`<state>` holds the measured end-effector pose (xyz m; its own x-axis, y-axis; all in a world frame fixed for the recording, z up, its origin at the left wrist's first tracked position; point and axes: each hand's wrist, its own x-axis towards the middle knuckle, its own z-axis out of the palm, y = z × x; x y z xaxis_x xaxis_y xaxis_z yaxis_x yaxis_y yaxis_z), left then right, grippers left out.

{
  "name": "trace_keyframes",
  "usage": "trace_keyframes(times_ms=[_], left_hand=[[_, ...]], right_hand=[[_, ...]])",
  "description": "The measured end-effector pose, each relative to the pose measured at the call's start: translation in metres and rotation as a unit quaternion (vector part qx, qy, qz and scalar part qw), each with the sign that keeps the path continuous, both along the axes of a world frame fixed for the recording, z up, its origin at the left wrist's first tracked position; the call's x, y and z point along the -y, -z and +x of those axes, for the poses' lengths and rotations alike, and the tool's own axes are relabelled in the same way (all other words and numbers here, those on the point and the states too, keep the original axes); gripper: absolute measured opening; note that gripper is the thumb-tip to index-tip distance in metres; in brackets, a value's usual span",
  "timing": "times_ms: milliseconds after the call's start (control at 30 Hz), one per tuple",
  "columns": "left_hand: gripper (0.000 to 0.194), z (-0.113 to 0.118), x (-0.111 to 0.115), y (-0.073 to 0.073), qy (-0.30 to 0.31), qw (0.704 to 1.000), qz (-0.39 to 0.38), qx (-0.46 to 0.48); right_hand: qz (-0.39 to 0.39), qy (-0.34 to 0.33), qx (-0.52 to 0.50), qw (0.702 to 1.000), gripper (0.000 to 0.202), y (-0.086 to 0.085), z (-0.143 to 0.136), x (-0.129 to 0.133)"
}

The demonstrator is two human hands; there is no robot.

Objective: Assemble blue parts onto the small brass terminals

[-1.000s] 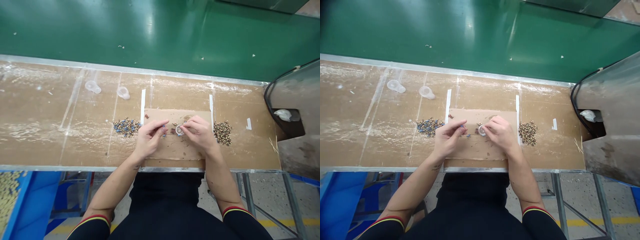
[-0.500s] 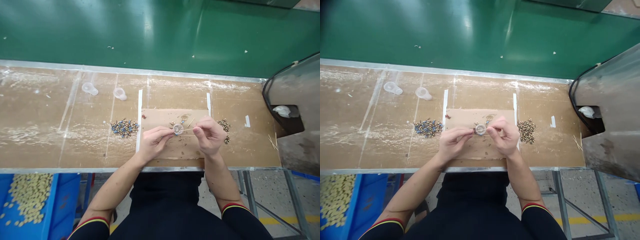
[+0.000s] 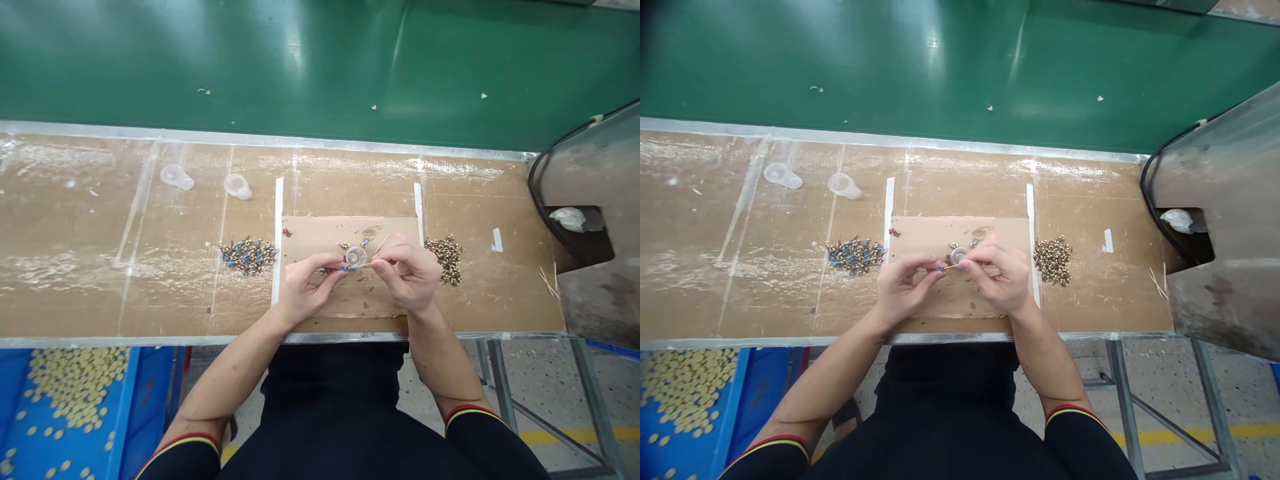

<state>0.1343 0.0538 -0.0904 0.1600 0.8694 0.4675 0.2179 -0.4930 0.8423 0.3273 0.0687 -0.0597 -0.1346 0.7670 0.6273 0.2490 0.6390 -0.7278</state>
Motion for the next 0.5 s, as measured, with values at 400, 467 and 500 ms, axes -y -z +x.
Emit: trace_keyframes(times_ms=[400, 467, 500], left_hand=[[0.016, 0.0002, -0.0001, -0.0029, 0.0, 1.0, 0.014, -0.008], [0.016, 0.0001, 0.0002, -0.0033, 0.002, 1.0, 0.011, -0.008], [0.016, -0.0001, 0.0002, -0.0033, 0.003, 1.0, 0.01, -0.005]], right_hand=[[0.001, -0.006, 0.005, 1.0, 0.007, 0.0005, -0.0023, -0.0009], [0.004, -0.002, 0.007, 1.0, 0.008, -0.0011, -0.0009, -0.0011], [0.008, 0.004, 0.007, 1.0, 0.008, -0.0023, 0.0009, -0.0014]])
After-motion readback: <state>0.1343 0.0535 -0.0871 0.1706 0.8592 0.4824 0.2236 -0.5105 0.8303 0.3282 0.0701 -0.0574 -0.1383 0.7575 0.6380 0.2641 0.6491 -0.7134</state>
